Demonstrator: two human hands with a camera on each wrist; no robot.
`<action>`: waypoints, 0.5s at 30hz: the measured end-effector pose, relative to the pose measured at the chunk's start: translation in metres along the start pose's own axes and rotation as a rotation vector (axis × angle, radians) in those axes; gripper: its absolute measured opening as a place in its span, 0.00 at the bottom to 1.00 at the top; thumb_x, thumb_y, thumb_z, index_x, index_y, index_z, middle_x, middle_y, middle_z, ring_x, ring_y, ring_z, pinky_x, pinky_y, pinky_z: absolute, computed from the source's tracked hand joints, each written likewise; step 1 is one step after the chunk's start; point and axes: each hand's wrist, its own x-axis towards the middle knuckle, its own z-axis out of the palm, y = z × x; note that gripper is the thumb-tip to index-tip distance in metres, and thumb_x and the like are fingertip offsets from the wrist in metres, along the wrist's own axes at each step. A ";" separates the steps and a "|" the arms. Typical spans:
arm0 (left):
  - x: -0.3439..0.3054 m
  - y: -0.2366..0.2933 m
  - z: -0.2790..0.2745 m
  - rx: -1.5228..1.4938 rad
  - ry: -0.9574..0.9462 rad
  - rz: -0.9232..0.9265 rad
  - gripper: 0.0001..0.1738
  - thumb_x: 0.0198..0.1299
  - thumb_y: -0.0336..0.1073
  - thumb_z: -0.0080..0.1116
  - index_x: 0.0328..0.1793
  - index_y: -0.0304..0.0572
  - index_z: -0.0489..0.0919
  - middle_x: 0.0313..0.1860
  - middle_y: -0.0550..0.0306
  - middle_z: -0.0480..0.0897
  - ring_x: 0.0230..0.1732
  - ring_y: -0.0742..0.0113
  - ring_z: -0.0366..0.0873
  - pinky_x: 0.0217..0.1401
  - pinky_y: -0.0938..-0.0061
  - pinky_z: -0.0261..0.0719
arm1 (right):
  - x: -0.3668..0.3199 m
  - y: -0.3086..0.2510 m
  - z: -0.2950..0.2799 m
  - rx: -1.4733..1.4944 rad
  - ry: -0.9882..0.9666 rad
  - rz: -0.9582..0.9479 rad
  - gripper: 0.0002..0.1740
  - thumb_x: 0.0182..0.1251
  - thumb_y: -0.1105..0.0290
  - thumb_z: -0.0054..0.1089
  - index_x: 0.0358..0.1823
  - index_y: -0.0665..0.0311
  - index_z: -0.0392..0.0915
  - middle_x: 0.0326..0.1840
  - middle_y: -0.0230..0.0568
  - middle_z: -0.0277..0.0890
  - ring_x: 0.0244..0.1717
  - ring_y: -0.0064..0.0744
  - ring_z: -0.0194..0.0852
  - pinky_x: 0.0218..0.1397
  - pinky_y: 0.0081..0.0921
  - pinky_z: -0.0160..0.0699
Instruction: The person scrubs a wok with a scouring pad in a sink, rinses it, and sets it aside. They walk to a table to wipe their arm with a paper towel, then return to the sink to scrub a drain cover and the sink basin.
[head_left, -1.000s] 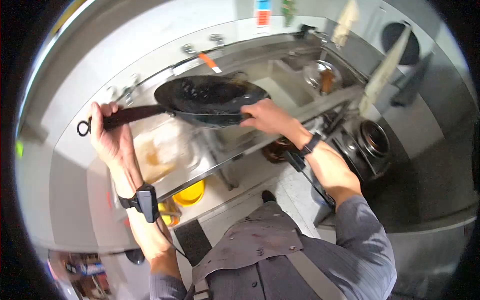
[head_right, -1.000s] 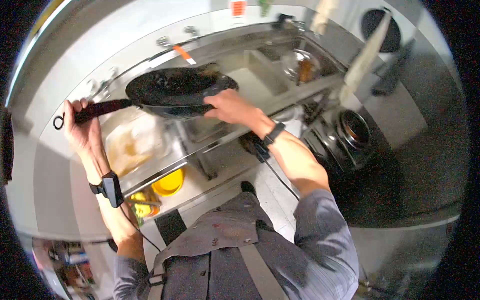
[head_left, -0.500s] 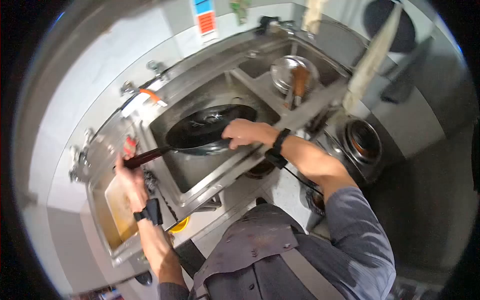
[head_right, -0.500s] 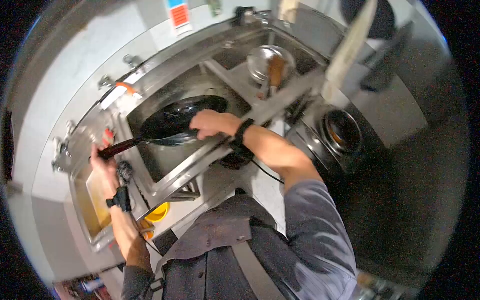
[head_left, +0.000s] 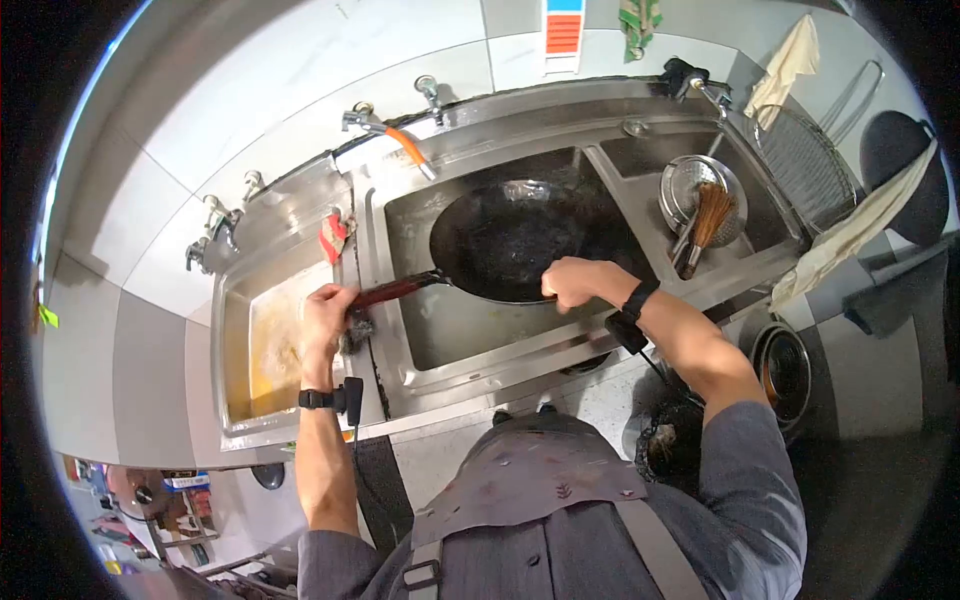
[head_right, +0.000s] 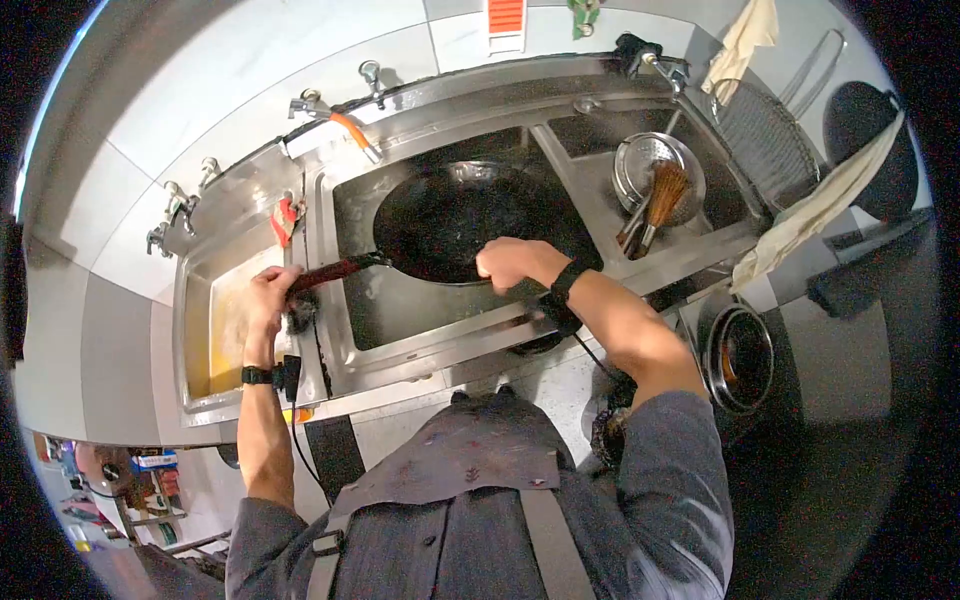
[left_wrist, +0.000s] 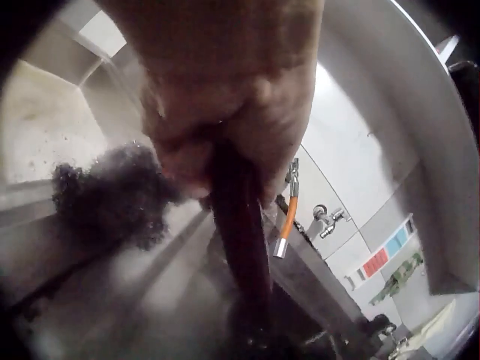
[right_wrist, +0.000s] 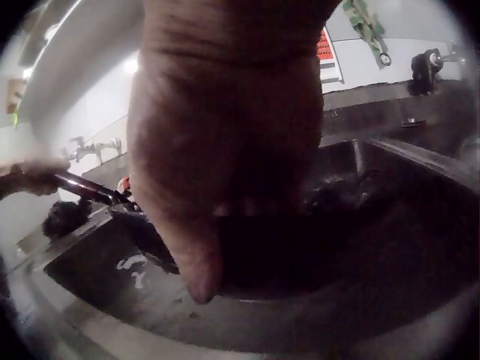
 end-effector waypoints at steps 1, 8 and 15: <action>-0.004 0.000 -0.003 0.128 -0.106 -0.003 0.17 0.62 0.45 0.73 0.35 0.36 0.87 0.21 0.64 0.80 0.18 0.76 0.73 0.20 0.77 0.67 | 0.004 -0.002 0.002 -0.048 -0.075 0.046 0.20 0.52 0.60 0.75 0.39 0.69 0.86 0.39 0.55 0.86 0.44 0.58 0.85 0.47 0.47 0.81; -0.031 0.008 -0.007 0.514 -0.253 0.134 0.24 0.56 0.53 0.76 0.43 0.36 0.92 0.24 0.54 0.86 0.24 0.67 0.81 0.31 0.69 0.78 | 0.007 0.013 -0.007 0.273 -0.239 0.237 0.37 0.60 0.46 0.69 0.67 0.59 0.81 0.63 0.48 0.84 0.64 0.49 0.81 0.66 0.40 0.78; -0.059 0.057 -0.010 0.664 -0.142 0.173 0.21 0.57 0.51 0.75 0.43 0.41 0.92 0.33 0.44 0.89 0.36 0.55 0.89 0.44 0.63 0.83 | 0.042 0.057 -0.010 -0.090 -0.261 0.595 0.60 0.52 0.37 0.77 0.85 0.39 0.55 0.88 0.47 0.46 0.84 0.67 0.47 0.77 0.71 0.60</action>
